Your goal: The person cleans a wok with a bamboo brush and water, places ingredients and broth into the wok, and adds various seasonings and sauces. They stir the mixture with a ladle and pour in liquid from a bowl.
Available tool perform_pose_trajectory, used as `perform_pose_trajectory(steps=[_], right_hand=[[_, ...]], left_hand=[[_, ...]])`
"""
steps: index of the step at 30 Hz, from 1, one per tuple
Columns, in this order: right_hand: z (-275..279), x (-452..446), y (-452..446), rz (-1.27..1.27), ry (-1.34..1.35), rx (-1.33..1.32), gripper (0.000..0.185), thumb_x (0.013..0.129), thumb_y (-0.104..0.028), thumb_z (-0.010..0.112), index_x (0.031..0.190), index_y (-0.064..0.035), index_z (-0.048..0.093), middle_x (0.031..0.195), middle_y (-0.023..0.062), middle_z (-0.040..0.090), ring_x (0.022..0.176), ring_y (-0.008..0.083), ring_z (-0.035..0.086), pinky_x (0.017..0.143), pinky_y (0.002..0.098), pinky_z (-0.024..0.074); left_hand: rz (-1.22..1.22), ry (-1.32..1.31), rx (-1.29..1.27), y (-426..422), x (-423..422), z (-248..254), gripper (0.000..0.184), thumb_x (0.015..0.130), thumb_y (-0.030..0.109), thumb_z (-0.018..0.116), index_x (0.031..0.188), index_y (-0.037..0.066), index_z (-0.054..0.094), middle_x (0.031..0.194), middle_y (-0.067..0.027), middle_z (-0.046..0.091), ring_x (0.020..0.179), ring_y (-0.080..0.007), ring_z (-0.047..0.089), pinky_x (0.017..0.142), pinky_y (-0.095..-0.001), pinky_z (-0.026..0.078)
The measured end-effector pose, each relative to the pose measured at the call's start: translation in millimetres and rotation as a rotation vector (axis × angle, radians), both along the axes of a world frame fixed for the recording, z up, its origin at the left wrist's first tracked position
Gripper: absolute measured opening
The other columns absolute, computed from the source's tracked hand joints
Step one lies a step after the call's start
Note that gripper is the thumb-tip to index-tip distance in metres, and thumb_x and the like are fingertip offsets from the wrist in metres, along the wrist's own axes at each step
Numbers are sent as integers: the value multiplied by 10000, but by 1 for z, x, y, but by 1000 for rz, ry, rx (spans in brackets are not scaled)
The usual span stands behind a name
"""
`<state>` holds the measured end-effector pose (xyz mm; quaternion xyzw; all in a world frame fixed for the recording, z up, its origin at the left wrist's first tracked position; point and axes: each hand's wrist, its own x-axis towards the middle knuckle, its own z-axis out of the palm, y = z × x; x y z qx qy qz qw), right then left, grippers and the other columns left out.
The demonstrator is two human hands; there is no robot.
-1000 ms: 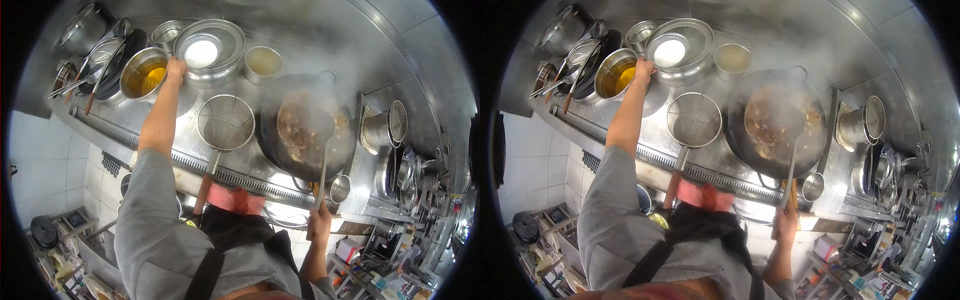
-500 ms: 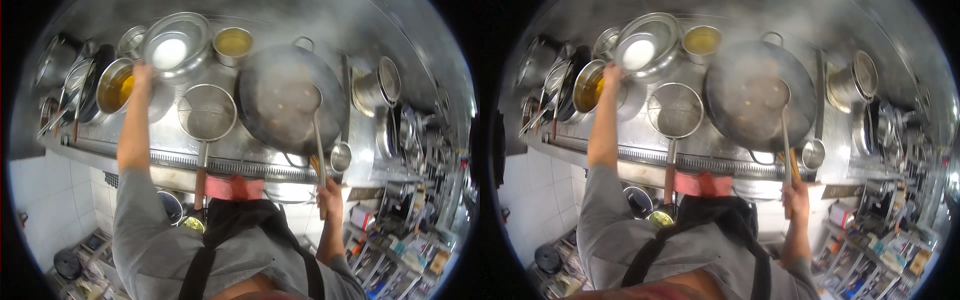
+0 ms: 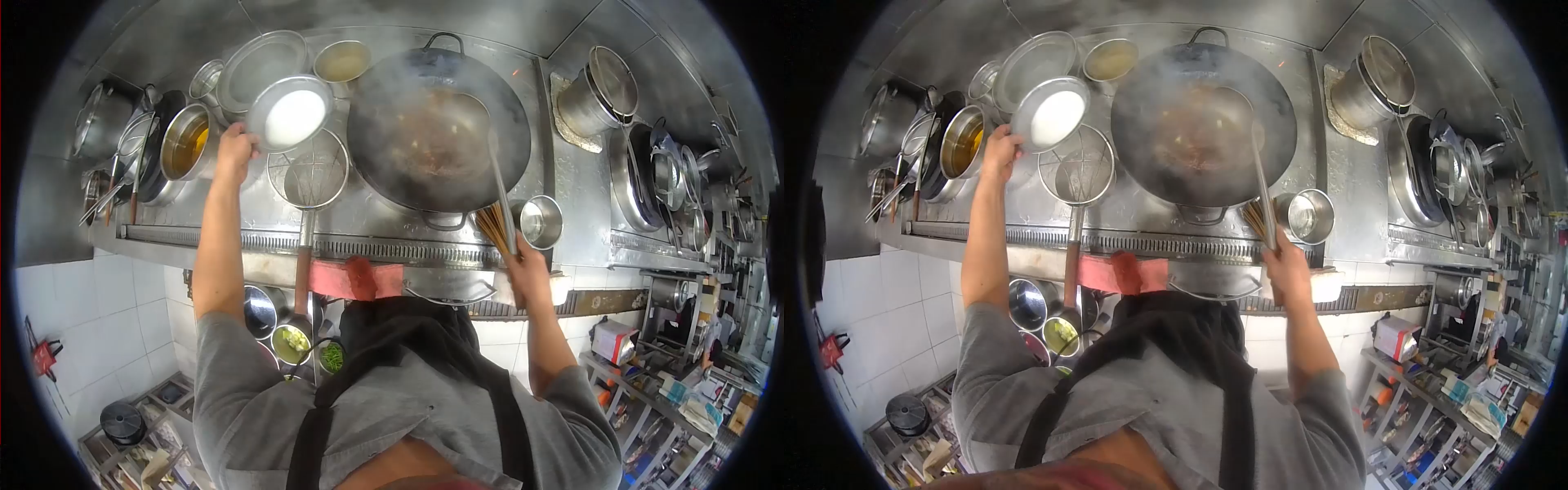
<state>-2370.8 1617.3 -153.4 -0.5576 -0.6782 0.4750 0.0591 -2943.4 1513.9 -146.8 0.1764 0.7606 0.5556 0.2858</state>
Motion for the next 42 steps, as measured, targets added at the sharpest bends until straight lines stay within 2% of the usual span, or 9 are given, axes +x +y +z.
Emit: perform_pose_trajectory(steps=[2,6,9,15,20,27,33,37,42], right_hand=[[-11,-14,2,100,-212,340,590,849,-142,575,1393,-61,364,860,283,639,822,447,627,702,512,494],[-30,-4,17,165,-16,354,516,839,-141,595,1333,-58,470,796,248,643,719,422,628,626,474,499],[-1,18,28,-1,296,-362,526,825,-165,614,1326,-46,504,826,233,658,714,377,642,680,403,518],[-48,-1,16,153,-92,523,527,817,-166,614,1316,-38,504,839,254,650,731,391,646,715,440,515],[-6,26,35,-36,341,-370,492,801,-109,619,1283,-43,546,663,18,557,517,128,525,475,285,448],[-62,1,27,170,-74,647,508,819,-108,601,1314,-37,510,729,156,631,537,171,595,523,338,487],[-7,29,37,31,271,-281,512,808,-105,599,1313,-55,535,660,117,596,524,167,581,528,338,489],[-55,7,26,207,-91,598,552,808,-128,612,1333,-5,494,678,137,604,580,203,618,556,342,498],[-35,26,32,71,212,-167,590,812,-167,632,1353,4,467,725,149,612,708,235,642,647,356,506]], left_hand=[[-23,-1,3,7,27,7,363,725,-52,558,1086,-86,536,761,-88,578,510,-127,466,472,-273,422],[-49,13,-26,24,77,20,343,760,-42,558,1102,-66,535,787,-74,563,554,-120,483,467,-253,408],[-63,32,-30,35,95,21,419,753,-39,556,1166,-81,504,774,-85,574,558,-134,500,461,-255,392],[-142,123,-81,73,113,13,519,718,-45,567,1224,-102,468,805,-159,620,516,-164,536,464,-298,432],[-191,213,-122,104,112,10,474,721,-44,572,1185,-105,498,822,-175,636,528,-180,570,458,-303,441],[-214,291,-98,138,118,24,431,731,-41,581,1150,-104,505,793,-165,627,516,-183,565,471,-320,449],[-227,299,-97,154,121,32,455,730,-40,580,1171,-110,495,825,-178,627,515,-185,568,475,-316,449],[-259,318,-132,163,119,28,485,730,-30,583,1200,-108,492,883,-192,634,534,-195,590,488,-314,470],[-261,341,-152,172,122,30,515,729,-25,578,1233,-95,497,946,-197,645,563,-202,627,494,-316,502]])
